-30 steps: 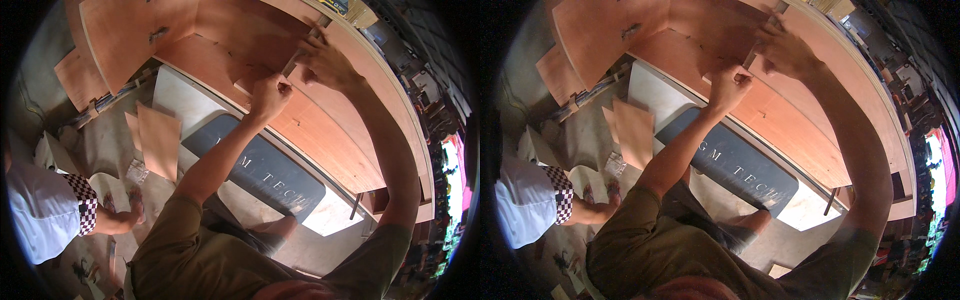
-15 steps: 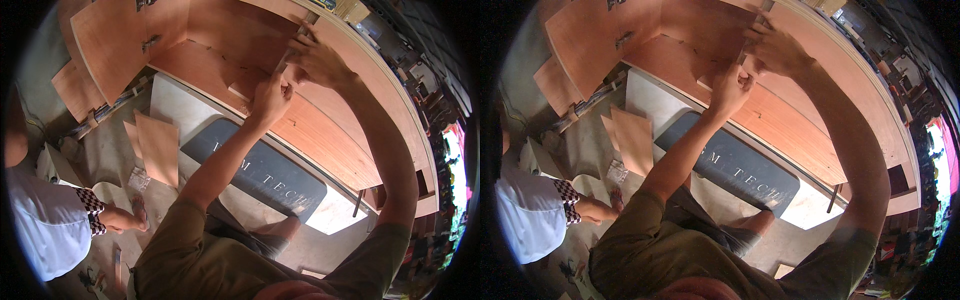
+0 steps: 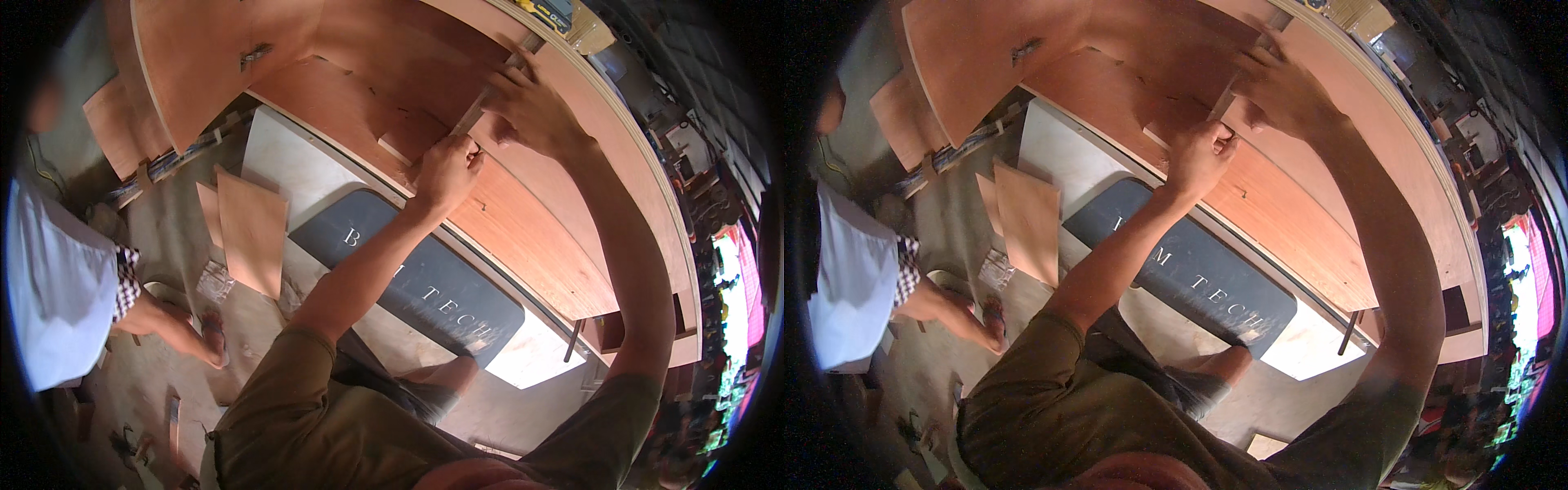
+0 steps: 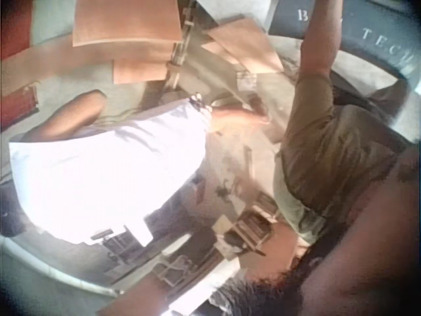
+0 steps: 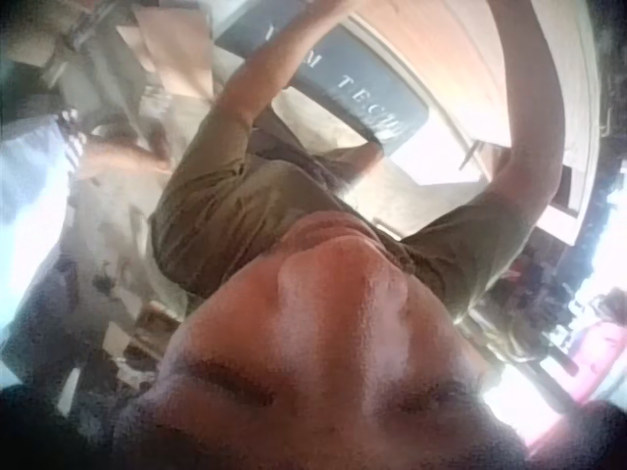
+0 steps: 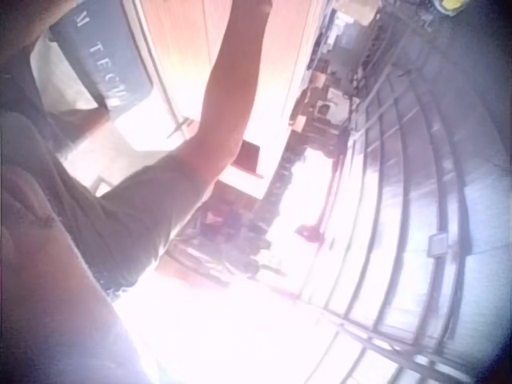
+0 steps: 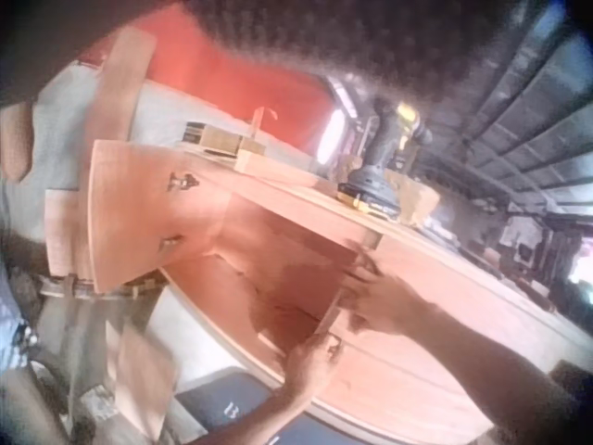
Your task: The person repeatedly places a wooden panel into a cabinet opening, aligns it, and removes it to check fit. They handle the panel by hand and adjust its position several times without securing it.
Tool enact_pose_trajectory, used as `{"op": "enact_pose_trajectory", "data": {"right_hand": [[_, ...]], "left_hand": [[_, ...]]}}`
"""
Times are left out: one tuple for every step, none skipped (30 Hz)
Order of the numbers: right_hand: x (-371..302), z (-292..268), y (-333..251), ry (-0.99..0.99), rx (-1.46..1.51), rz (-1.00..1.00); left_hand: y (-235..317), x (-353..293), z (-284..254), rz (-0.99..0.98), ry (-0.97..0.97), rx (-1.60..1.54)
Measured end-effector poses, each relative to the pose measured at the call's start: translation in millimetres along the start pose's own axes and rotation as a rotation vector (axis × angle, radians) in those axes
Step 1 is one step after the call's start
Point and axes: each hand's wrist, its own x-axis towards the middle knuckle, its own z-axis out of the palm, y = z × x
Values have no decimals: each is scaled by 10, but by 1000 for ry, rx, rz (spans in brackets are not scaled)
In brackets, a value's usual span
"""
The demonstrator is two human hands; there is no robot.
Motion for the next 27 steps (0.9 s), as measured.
{"op": "enact_pose_trajectory", "data": {"right_hand": [[2, -6, -8, -4, -11, 6], [-2, -4, -12, -8, -22, 11], [-4, 4, -22, -14, -30, 19], [5, 1, -25, -26, 9, 27], [15, -8, -24, -39, 48, 35], [20, -11, -17, -52, 86, 44], [23, -1, -16, -41, 98, 46], [27, 14, -16, -30, 110, 47], [30, 25, -22, -20, 124, 50], [32, 10, -20, -16, 122, 41], [31, -21, -12, -12, 119, 31], [30, -37, -11, -8, 117, 21], [26, -22, -14, -9, 115, 27], [19, 5, -18, -10, 113, 33], [23, 20, -12, -11, 110, 39], [24, 13, -8, -15, 118, 38], [20, -2, -3, -19, 127, 38], [19, -5, -10, -23, 140, 37], [23, -13, -7, -21, 132, 35], [26, -26, -4, -20, 123, 33], [7, -22, -14, -21, 118, 37], [-7, 11, -28, -1, 143, 36], [-11, 61, -40, 18, 168, 36], [-30, 89, -18, 37, 183, 39], [-37, 123, -15, 42, 178, 42], [-29, 156, -28, 48, 174, 45], [-26, 155, -32, 52, 167, 46]], "left_hand": [[-6, -1, 9, 16, 30, 19], [-9, 1, 24, 35, 49, 26], [-7, -7, 36, 53, 65, 33], [-8, -14, 47, 71, 80, 39], [-10, -18, 57, 93, 88, 45], [-2, -13, 65, 116, 95, 51], [0, -7, 67, 140, 102, 57], [-4, -2, 64, 144, 104, 64], [-10, -2, 60, 147, 103, 71], [-16, -1, 57, 151, 103, 78], [-20, 1, 57, 155, 108, 72], [-16, 4, 57, 159, 114, 66], [-14, 4, 56, 162, 121, 59], [-15, -7, 55, 149, 105, 68], [-17, -13, 58, 136, 90, 77], [-22, -11, 63, 124, 75, 85], [-26, 0, 73, 128, 81, 81], [-29, -1, 75, 131, 82, 80], [-33, -4, 77, 133, 84, 78], [-39, -3, 78, 122, 90, 74], [-18, 2, 64, 113, 90, 68], [-10, -5, 57, 103, 90, 62], [-26, -29, 55, 93, 64, 36], [-28, -24, 66, 92, 43, 4], [-29, -25, 73, 90, 21, -28], [-33, -30, 76, 81, 19, -19], [-32, -32, 75, 73, 19, -10]]}}
